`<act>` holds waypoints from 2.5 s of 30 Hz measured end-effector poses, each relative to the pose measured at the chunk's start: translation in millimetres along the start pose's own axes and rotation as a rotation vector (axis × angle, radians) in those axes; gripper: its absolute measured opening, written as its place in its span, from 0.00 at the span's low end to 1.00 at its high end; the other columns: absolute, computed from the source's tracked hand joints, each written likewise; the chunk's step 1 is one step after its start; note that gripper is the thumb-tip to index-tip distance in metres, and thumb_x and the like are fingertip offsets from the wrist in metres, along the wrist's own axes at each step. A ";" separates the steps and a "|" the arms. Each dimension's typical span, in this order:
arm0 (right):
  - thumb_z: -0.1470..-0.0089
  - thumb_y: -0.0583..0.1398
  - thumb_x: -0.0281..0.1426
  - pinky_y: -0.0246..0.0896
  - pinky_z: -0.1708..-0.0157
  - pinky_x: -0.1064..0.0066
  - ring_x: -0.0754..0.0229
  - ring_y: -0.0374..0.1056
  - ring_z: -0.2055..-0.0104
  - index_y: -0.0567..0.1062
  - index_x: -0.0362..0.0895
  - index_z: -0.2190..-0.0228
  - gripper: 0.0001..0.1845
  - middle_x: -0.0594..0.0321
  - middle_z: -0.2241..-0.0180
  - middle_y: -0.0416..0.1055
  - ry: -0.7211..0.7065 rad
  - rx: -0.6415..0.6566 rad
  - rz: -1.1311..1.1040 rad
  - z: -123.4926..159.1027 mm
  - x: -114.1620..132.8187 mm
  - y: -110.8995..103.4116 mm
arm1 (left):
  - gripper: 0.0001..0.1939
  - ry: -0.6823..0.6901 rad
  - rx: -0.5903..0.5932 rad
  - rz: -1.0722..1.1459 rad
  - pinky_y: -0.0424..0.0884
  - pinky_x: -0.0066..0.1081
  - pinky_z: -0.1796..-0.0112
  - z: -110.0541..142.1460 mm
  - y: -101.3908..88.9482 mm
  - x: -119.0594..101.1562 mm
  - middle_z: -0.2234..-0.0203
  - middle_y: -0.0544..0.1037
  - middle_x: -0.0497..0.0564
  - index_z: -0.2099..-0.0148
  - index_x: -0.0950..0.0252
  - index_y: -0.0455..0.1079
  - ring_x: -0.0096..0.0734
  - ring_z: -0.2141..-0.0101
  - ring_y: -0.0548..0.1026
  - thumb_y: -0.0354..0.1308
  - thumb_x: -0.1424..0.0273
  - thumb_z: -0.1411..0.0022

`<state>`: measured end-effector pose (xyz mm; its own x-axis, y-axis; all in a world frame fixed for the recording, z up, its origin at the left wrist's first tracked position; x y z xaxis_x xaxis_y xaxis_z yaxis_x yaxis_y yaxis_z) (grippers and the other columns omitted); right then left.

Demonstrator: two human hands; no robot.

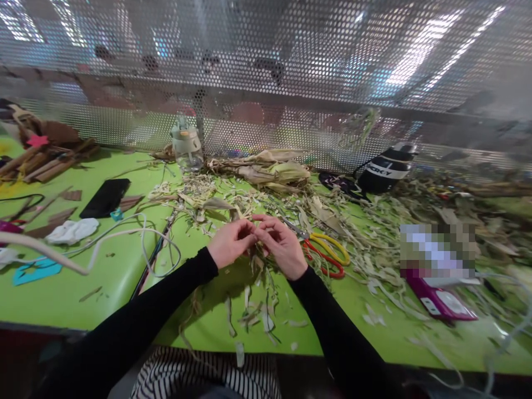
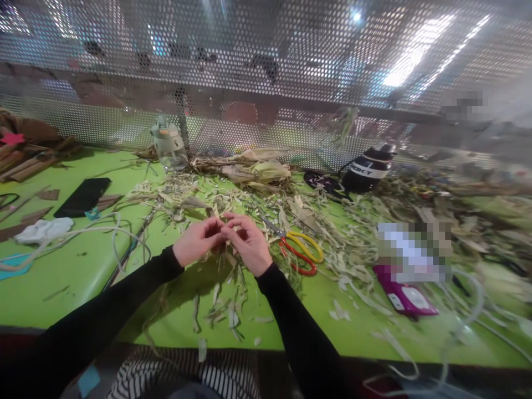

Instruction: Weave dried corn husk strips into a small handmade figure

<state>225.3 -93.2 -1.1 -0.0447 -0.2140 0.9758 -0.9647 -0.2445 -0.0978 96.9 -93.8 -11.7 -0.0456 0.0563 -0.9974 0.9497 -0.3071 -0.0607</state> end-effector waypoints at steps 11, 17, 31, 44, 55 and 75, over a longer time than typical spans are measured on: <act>0.52 0.64 0.39 0.62 0.69 0.68 0.61 0.66 0.70 0.77 0.45 0.71 0.10 0.63 0.72 0.72 -0.148 -0.069 0.325 -2.0 -1.8 -8.6 | 0.13 0.011 -0.056 0.083 0.60 0.22 0.78 -0.6 -10.7 -9.5 0.81 0.65 0.41 0.67 0.66 0.62 0.18 0.81 0.63 0.59 0.62 0.46; 0.49 0.61 0.40 0.58 0.74 0.71 0.64 0.61 0.75 0.74 0.44 0.73 0.11 0.64 0.76 0.69 -0.115 -0.094 0.336 0.0 0.9 -8.9 | 0.15 0.014 -0.037 0.144 0.61 0.22 0.76 -0.9 -11.5 -7.5 0.78 0.67 0.42 0.63 0.65 0.59 0.18 0.79 0.64 0.61 0.65 0.48; 0.53 0.62 0.45 0.51 0.82 0.76 0.70 0.56 0.82 0.70 0.43 0.73 0.17 0.71 0.81 0.61 0.142 -0.076 -0.038 -0.7 -12.0 -5.6 | 0.07 0.160 -0.065 -0.026 0.66 0.25 0.68 3.2 -4.6 -12.6 0.71 0.73 0.49 0.65 0.67 0.69 0.24 0.71 0.70 0.58 0.68 0.45; 0.51 0.61 0.44 0.50 0.80 0.74 0.68 0.53 0.80 0.70 0.44 0.73 0.16 0.69 0.80 0.60 0.032 -0.074 0.105 0.4 -2.1 -5.3 | 0.07 0.260 -0.201 -0.336 0.67 0.26 0.68 8.0 -10.7 -22.0 0.71 0.74 0.50 0.65 0.65 0.72 0.28 0.71 0.70 0.56 0.67 0.43; 0.48 0.59 0.41 0.49 0.78 0.73 0.66 0.54 0.78 0.70 0.44 0.74 0.12 0.67 0.79 0.61 0.001 -0.067 0.222 0.8 1.4 -4.9 | 0.11 -0.198 -0.004 0.271 0.58 0.22 0.73 2.6 -7.6 -3.7 0.76 0.67 0.44 0.69 0.68 0.67 0.18 0.76 0.62 0.63 0.71 0.56; 0.45 0.57 0.39 0.52 0.73 0.73 0.66 0.56 0.75 0.69 0.43 0.72 0.12 0.68 0.77 0.61 -0.005 0.235 0.253 4.0 8.6 0.4 | 0.10 0.199 -0.302 -0.241 0.57 0.24 0.77 6.1 -29.7 -22.3 0.80 0.65 0.44 0.69 0.65 0.66 0.22 0.79 0.62 0.52 0.64 0.41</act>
<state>225.6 -98.9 6.4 -0.2732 -0.3005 0.9138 -0.8372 -0.3935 -0.3798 67.8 -91.7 12.1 -0.2442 0.2832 -0.9274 0.9687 0.0273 -0.2467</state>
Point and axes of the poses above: each hand's wrist, its own z-axis away from the middle knuckle, its own y-axis out of the palm, x = y × z, the point moved 4 cm from there along -z, towards the middle knuckle
